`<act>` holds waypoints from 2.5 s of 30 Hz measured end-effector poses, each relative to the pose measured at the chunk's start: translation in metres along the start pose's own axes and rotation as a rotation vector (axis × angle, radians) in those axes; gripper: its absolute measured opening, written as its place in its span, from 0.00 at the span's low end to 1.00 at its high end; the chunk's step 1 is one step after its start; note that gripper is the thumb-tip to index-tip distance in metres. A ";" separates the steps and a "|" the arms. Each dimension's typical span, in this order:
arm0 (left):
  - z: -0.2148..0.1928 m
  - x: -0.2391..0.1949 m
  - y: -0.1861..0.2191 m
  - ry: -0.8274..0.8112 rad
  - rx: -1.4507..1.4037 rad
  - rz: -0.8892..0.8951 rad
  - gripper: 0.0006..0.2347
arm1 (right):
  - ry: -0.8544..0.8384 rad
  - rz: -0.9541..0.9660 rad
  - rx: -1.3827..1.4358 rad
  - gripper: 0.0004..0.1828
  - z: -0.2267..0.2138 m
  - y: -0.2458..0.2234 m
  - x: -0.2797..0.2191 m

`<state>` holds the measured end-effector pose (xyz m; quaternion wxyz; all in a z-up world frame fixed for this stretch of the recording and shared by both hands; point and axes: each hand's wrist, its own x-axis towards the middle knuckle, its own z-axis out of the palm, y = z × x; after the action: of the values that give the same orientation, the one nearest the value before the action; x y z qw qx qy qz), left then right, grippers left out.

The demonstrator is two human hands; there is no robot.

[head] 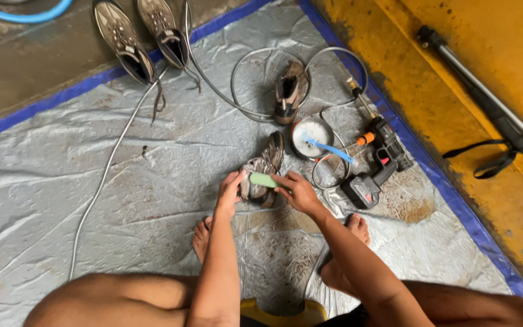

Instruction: The person scrubs a brown shoe with a green brush, repeatedly dipping it into a bowl of soapy water. The person holds the shoe with one hand and scrubs the surface with the other, focusing on the upper part of the shoe.

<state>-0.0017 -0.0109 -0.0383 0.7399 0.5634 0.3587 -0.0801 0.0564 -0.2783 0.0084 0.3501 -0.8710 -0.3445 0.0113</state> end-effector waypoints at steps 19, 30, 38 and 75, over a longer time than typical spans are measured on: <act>0.008 -0.015 0.013 0.023 -0.058 0.012 0.28 | -0.168 -0.154 -0.013 0.20 0.000 -0.028 0.003; 0.006 0.033 -0.032 0.055 0.050 0.251 0.13 | -0.076 0.339 -0.008 0.24 -0.002 0.023 0.025; 0.004 0.048 -0.043 0.073 0.208 0.239 0.16 | -0.210 0.398 0.066 0.25 -0.028 -0.012 0.054; 0.063 0.009 -0.031 0.327 0.228 0.419 0.22 | -0.211 0.671 -0.475 0.28 -0.067 0.105 0.063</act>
<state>0.0164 -0.0754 -0.0616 0.6047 0.7100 0.3380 0.1266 0.1841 -0.3344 0.0081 0.0795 -0.9854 -0.0685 0.1339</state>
